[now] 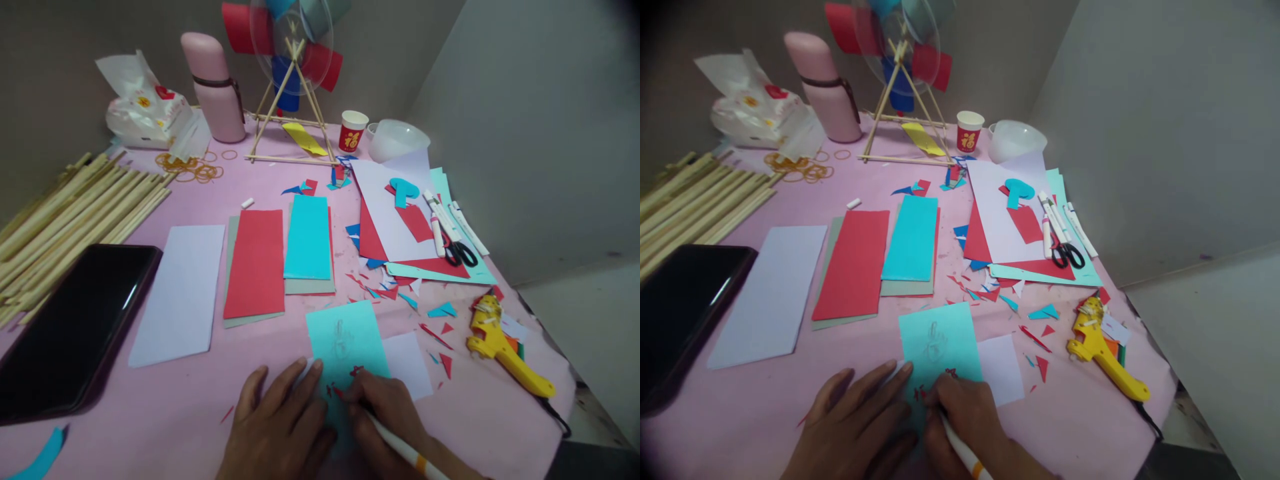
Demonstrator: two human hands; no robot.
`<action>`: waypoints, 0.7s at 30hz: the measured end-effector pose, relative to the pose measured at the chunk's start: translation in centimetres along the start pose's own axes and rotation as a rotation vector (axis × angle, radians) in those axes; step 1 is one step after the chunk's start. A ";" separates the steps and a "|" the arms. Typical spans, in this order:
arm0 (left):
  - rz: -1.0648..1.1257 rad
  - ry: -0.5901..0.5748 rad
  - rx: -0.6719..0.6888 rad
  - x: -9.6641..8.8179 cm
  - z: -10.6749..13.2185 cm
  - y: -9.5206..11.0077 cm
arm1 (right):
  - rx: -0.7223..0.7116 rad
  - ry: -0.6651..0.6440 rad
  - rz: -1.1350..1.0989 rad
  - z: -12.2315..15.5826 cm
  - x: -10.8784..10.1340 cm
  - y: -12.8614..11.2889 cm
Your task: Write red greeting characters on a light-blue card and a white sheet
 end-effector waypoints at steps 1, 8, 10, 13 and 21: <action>0.001 0.002 0.002 0.0 0.0 0.0 | -0.010 0.005 0.011 -0.1 0.0 0.0; 0.026 0.011 -0.004 0.1 0.0 -0.1 | -0.004 -0.037 0.010 0.1 0.0 0.1; 0.025 0.010 -0.006 0.0 -0.1 0.0 | 0.006 -0.035 -0.011 0.0 -0.1 0.0; 0.025 0.011 -0.012 -0.1 -0.1 0.0 | 0.014 -0.020 -0.014 -0.1 -0.1 -0.2; 0.003 0.005 -0.011 -0.2 -0.1 0.1 | 0.072 -0.033 0.017 0.1 0.1 0.3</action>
Point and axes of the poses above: each hand's wrist, its own z-axis away from the middle knuckle, its own x-axis out of the palm, y = z × x, the point moved 1 cm from there along -z, towards the middle knuckle, and after that the axes turned 14 degrees about -z, right-handed, at the moved point
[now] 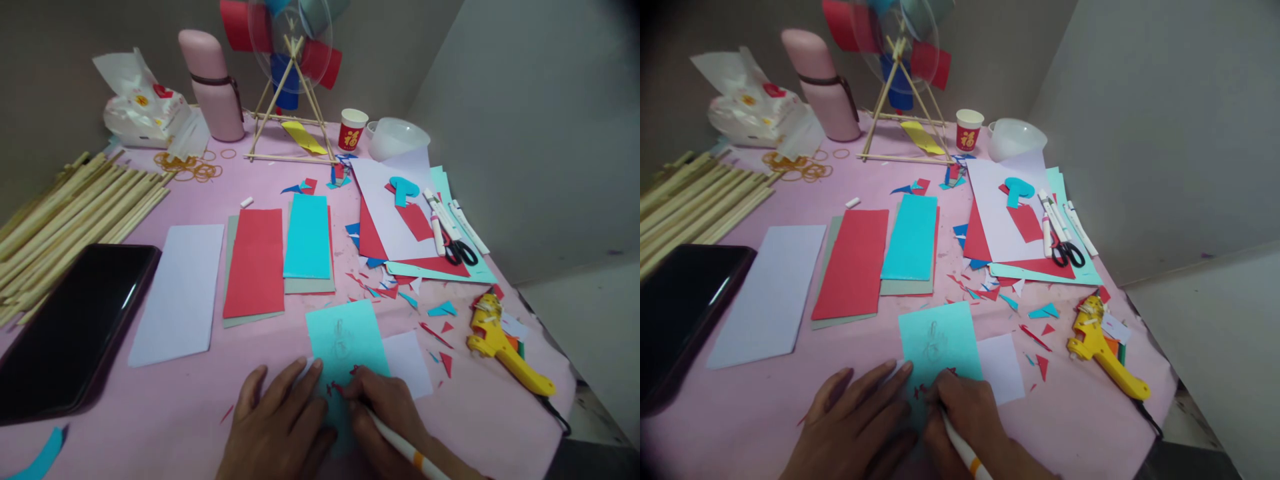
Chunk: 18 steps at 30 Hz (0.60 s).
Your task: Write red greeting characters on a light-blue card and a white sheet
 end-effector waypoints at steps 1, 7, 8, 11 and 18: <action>-0.006 -0.001 0.005 0.0 0.0 0.0 | 0.014 -0.008 -0.004 0.1 0.0 0.1; 0.017 -0.009 -0.001 0.2 0.0 -0.1 | -0.011 0.007 -0.025 0.1 -0.3 -0.1; 0.026 -0.004 -0.004 0.2 0.0 0.0 | -0.028 0.016 -0.025 0.0 -0.3 -0.2; 0.038 -0.005 0.005 0.1 0.1 0.0 | -0.080 0.024 0.007 -0.1 -0.2 -0.2; 0.001 -0.013 0.037 0.0 -0.1 -0.3 | -0.018 -0.011 -0.009 0.2 0.0 0.6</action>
Point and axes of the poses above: each hand's wrist, its own z-axis away from the middle knuckle, its own x-axis out of the palm, y = z × x, the point moved 1 cm from there along -z, towards the middle knuckle, and after that the axes turned 14 degrees about -z, right-handed, at the moved point
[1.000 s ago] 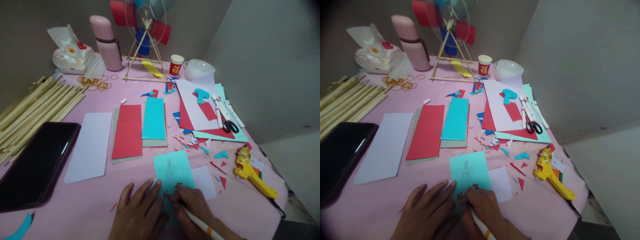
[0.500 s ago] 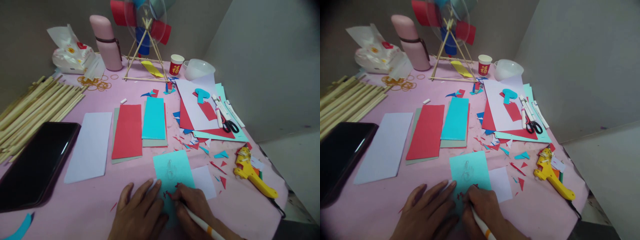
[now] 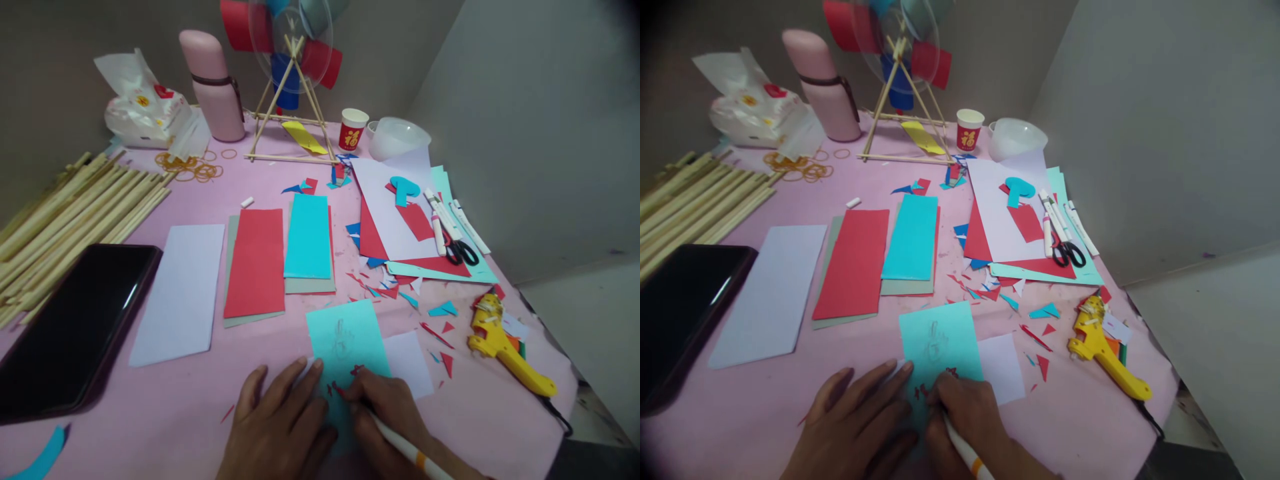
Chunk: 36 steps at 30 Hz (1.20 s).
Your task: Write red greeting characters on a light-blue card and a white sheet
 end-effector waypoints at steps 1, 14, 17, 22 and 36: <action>-0.021 -0.011 0.026 0.0 0.0 0.0 | 0.005 -0.004 -0.011 0.1 -0.1 0.0; 0.031 0.037 -0.036 0.1 0.0 0.3 | -0.073 -0.004 -0.023 -0.2 -0.1 -0.5; 0.027 0.036 -0.035 0.2 0.0 0.3 | -0.135 0.014 -0.061 -0.3 0.0 -0.3; 0.030 0.016 -0.038 0.2 0.0 0.3 | -0.072 0.003 -0.067 -0.1 -0.1 -0.1; 0.025 -0.008 -0.039 -0.1 0.0 0.4 | -0.029 -0.013 0.010 0.0 -0.6 -0.4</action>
Point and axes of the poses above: each hand's wrist, its own z-axis away from the middle knuckle, its own x-axis out of the palm, y = z × x, the point moved 1 cm from there along -z, towards the middle knuckle, and after that the axes turned 14 degrees about -z, right-handed, at the moved point
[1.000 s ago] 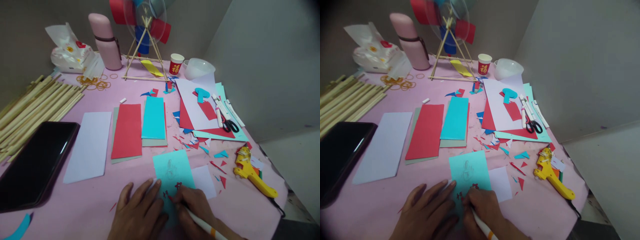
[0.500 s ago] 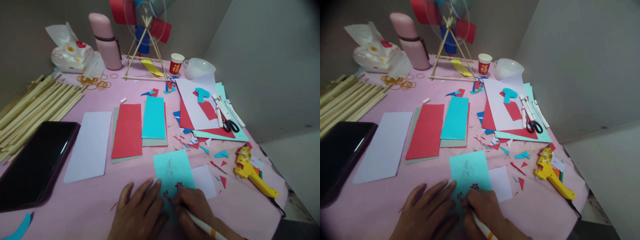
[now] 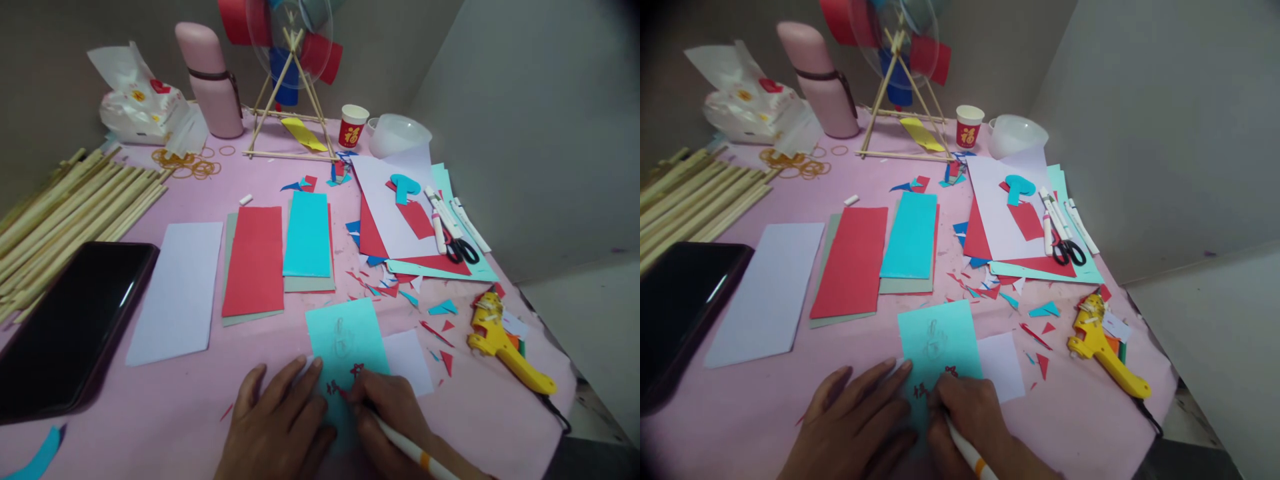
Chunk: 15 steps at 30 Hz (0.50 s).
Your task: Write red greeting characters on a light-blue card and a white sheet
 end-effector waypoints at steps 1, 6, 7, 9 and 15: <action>-0.003 -0.001 0.000 0.0 0.0 0.0 | -0.008 -0.004 -0.002 0.0 0.0 0.0; -0.004 0.019 -0.009 0.0 -0.1 0.0 | -0.007 0.000 -0.035 0.3 0.0 -0.1; -0.007 0.021 -0.012 0.1 -0.1 0.0 | -0.010 0.001 -0.038 0.3 0.0 -0.1; -0.007 0.021 -0.004 0.1 -0.1 0.0 | -0.024 -0.010 -0.045 0.2 0.1 0.0; 0.001 0.015 0.005 0.0 0.0 -0.1 | -0.046 0.008 -0.046 -0.1 0.1 0.1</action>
Point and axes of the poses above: each hand's wrist, its own z-axis away from the middle knuckle, its own x-axis out of the palm, y = z × x, the point moved 1 cm from there along -z, towards the middle knuckle, and after that the axes turned 14 degrees about -z, right-handed, at the moved point
